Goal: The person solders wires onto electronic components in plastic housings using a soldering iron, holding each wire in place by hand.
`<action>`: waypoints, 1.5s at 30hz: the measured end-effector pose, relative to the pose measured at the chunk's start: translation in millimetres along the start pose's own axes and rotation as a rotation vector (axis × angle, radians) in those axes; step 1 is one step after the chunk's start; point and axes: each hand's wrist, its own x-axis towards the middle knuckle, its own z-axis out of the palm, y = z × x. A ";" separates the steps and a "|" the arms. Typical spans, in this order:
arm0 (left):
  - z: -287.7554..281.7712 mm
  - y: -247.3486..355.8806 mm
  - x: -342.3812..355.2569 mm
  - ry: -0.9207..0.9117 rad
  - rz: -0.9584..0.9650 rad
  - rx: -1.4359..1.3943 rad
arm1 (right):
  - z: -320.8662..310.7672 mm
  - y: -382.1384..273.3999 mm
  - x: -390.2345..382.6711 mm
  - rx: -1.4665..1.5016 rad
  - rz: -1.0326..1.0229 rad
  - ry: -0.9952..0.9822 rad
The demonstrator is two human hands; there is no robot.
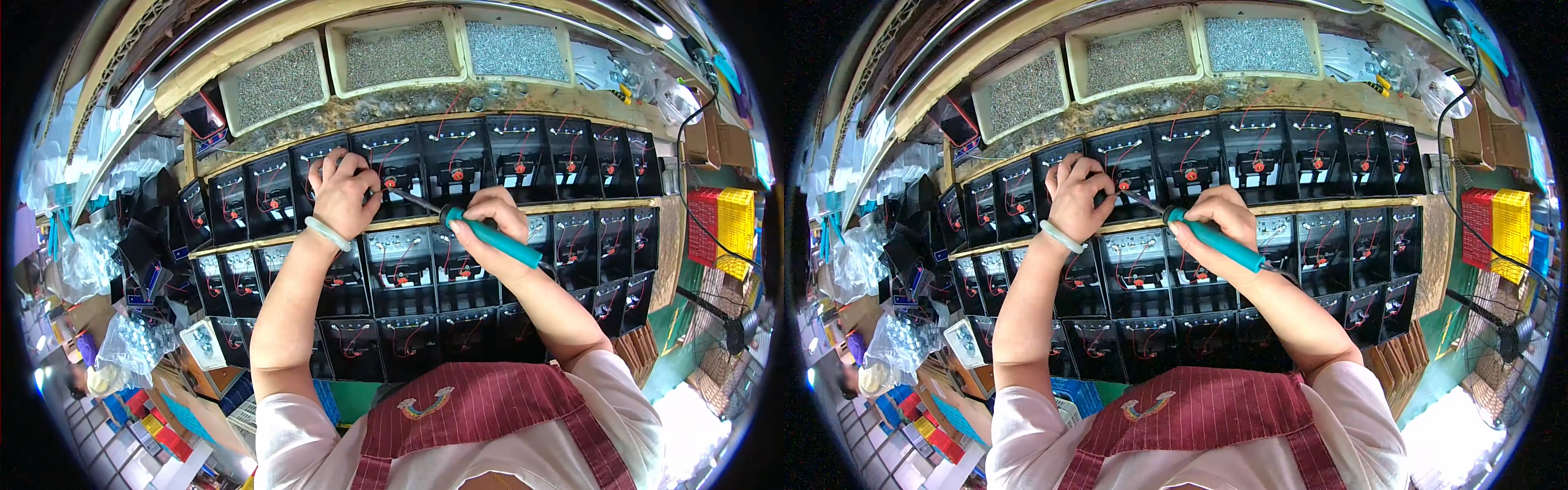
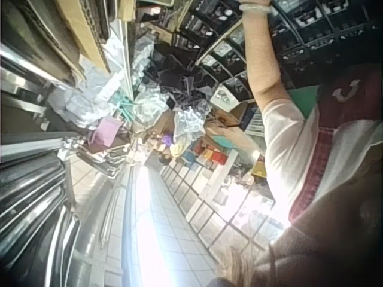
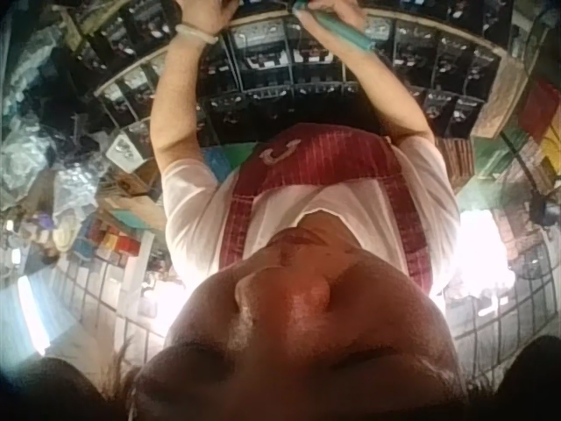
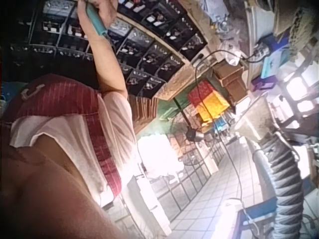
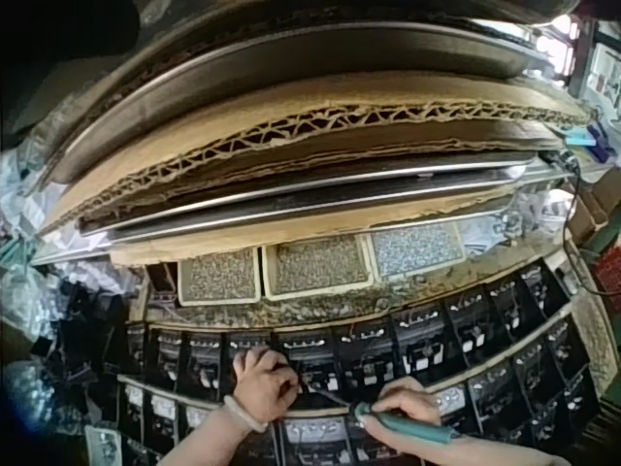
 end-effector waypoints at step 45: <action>1.7 -2.2 0.1 -0.008 -0.034 -0.024 | -29.6 -18.0 -0.1 -0.038 -0.110 0.045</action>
